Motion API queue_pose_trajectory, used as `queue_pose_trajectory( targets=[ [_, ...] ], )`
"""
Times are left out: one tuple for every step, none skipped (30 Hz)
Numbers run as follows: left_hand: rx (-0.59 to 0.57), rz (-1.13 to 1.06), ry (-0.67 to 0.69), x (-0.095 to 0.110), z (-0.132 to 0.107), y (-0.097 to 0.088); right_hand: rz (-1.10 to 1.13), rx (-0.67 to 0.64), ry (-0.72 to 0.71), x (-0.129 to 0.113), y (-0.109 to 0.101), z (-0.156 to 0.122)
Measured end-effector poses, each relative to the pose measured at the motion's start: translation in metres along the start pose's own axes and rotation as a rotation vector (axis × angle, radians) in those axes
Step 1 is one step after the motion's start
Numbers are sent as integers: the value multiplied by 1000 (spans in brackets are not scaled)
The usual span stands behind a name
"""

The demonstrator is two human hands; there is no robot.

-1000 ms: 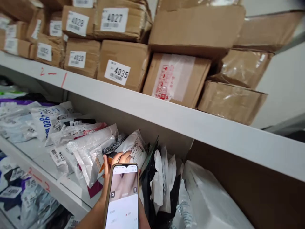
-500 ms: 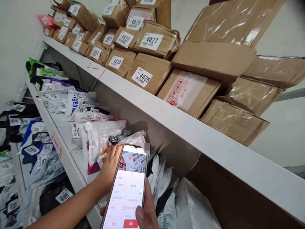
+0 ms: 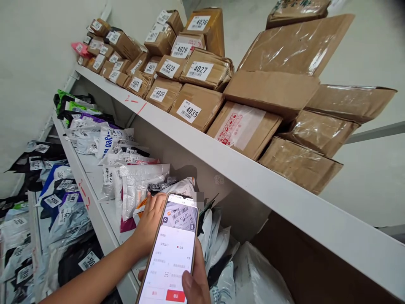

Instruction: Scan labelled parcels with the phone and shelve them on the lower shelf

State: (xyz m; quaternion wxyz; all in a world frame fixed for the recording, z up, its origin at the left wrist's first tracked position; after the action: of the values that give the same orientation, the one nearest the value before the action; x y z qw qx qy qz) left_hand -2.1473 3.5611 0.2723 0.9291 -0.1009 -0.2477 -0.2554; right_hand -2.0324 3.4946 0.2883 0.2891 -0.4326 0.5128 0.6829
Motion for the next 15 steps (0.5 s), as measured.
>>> queue_pose_trajectory(
  targets=[
    [10, 9, 3, 2, 1, -1, -4, -6, 3, 0, -1, 0],
    [16, 24, 8, 3, 1, -2, -13, -4, 1, -1, -2, 0],
    [15, 43, 11, 4, 2, -3, -25, 4, -3, -2, -4, 0],
    [7, 64, 13, 5, 2, -3, -36, 13, -11, -3, -6, 0],
    [-1, 82, 11, 6, 3, -3, -44, 22, -23, -4, -8, 1],
    [-5, 97, 7, 6, 3, -3, -50, 27, -32, -5, -9, 1],
    [-7, 107, 4, 6, 3, -3, -53, 29, -36, -5, -10, 1],
    [-5, 109, 6, 7, 3, -3, -52, 30, -34, -5, -9, 1],
    [-5, 106, 11, 8, 4, -4, -47, 29, -30, -5, -9, 0],
    [-1, 101, 17, 8, 4, -4, -41, 29, -25, -5, -8, 0],
    [2, 99, 22, 8, 4, -5, -32, 28, -19, -5, -6, 0],
    [3, 98, 26, 9, 3, -5, -21, 29, -19, -5, -5, -1],
    [2, 99, 28, 9, 3, -5, -9, 33, -25, -6, -4, -1],
    [2, 103, 28, 9, 3, -5, 1, 41, -31, -7, -4, -1],
    [2, 107, 27, 9, 4, -5, 8, 49, -35, -7, -3, -1]
  ],
)
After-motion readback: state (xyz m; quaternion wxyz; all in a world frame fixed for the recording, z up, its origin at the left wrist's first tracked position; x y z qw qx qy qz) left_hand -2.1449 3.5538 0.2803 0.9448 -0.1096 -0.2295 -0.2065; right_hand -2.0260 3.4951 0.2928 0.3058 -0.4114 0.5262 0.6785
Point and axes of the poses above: each hand's wrist, its own z-axis towards the middle knuckle, its own y-axis out of the palm, x = y × z, the point moved 6 cm from there along z, towards the middle knuckle, and after that the axes turned 15 degrees about x, right-handed, at the moved point
